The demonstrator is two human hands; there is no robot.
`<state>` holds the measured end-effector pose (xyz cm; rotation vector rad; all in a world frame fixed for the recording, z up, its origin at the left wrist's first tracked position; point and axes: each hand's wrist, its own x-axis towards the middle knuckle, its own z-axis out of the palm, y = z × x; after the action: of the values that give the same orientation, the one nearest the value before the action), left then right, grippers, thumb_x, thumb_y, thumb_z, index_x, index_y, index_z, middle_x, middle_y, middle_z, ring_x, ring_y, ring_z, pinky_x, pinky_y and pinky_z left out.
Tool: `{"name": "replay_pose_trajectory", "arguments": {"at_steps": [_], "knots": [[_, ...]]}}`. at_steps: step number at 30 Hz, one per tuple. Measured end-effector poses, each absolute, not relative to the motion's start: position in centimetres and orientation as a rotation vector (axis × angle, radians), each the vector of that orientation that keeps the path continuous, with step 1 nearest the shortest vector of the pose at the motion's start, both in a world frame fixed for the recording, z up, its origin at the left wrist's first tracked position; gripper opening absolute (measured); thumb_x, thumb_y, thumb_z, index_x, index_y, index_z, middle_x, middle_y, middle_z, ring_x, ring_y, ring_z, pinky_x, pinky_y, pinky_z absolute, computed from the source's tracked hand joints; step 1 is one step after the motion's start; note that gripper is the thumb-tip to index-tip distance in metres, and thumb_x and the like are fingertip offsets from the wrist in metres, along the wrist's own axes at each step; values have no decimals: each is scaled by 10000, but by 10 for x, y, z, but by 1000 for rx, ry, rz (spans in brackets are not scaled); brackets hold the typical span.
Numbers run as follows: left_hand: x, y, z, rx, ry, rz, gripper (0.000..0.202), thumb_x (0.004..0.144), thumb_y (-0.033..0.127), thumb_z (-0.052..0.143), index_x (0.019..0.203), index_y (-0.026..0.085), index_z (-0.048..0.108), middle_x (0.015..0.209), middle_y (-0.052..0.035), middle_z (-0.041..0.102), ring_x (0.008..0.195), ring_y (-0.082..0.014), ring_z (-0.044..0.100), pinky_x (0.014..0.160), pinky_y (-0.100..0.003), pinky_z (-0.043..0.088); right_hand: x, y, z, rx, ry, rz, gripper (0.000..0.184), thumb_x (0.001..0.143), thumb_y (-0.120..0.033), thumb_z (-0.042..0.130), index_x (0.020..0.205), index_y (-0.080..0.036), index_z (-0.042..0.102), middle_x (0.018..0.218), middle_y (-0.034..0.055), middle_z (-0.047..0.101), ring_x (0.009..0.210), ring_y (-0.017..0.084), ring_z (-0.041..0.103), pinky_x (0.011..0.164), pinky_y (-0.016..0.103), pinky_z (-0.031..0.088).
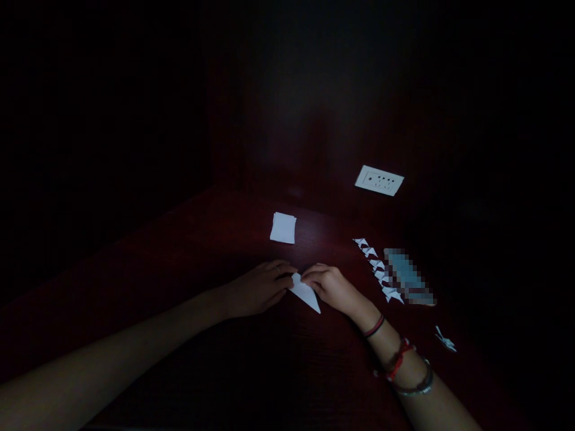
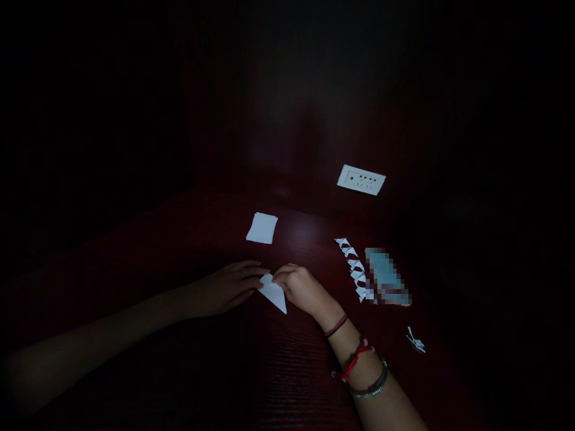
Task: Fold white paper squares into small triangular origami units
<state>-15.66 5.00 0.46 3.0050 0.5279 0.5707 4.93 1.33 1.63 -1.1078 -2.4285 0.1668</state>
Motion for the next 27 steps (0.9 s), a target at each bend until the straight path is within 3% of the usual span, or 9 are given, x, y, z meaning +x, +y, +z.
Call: {"name": "replay_pose_trajectory", "arguments": {"at_steps": [3, 14, 20, 27], "knots": [[-157, 52, 1, 3043, 534, 510, 279, 845, 181, 384, 1113, 207, 459, 1219, -39, 434, 1163, -216, 299, 941, -398, 269, 52, 12, 21, -1103, -2456, 176, 207, 779, -65, 458, 845, -159, 630, 868, 46, 629, 827, 131, 553, 777, 264, 432], [-160, 51, 3, 3073, 599, 448, 303, 868, 198, 361, 1163, 197, 427, 1254, -31, 412, 1115, -215, 337, 906, -373, 306, 68, 11, 27, -1199, -2528, 161, 193, 773, -107, 469, 836, -171, 639, 879, 29, 615, 824, 128, 553, 776, 253, 428], [-160, 51, 1, 3063, 592, 445, 285, 872, 206, 355, 1144, 195, 438, 1261, -30, 399, 1103, -215, 340, 904, -372, 305, 66, 11, 22, -1198, -2440, 181, 263, 810, -185, 449, 1042, -168, 573, 953, 52, 575, 872, 137, 528, 790, 257, 421], [-159, 49, 2, 3063, 585, 458, 280, 867, 209, 354, 1133, 186, 440, 1247, -43, 410, 1105, -222, 333, 914, -373, 295, 57, 15, 22, -1247, -2539, 161, 307, 823, -210, 428, 1112, -241, 528, 910, 34, 524, 831, 133, 511, 741, 244, 406]]}}
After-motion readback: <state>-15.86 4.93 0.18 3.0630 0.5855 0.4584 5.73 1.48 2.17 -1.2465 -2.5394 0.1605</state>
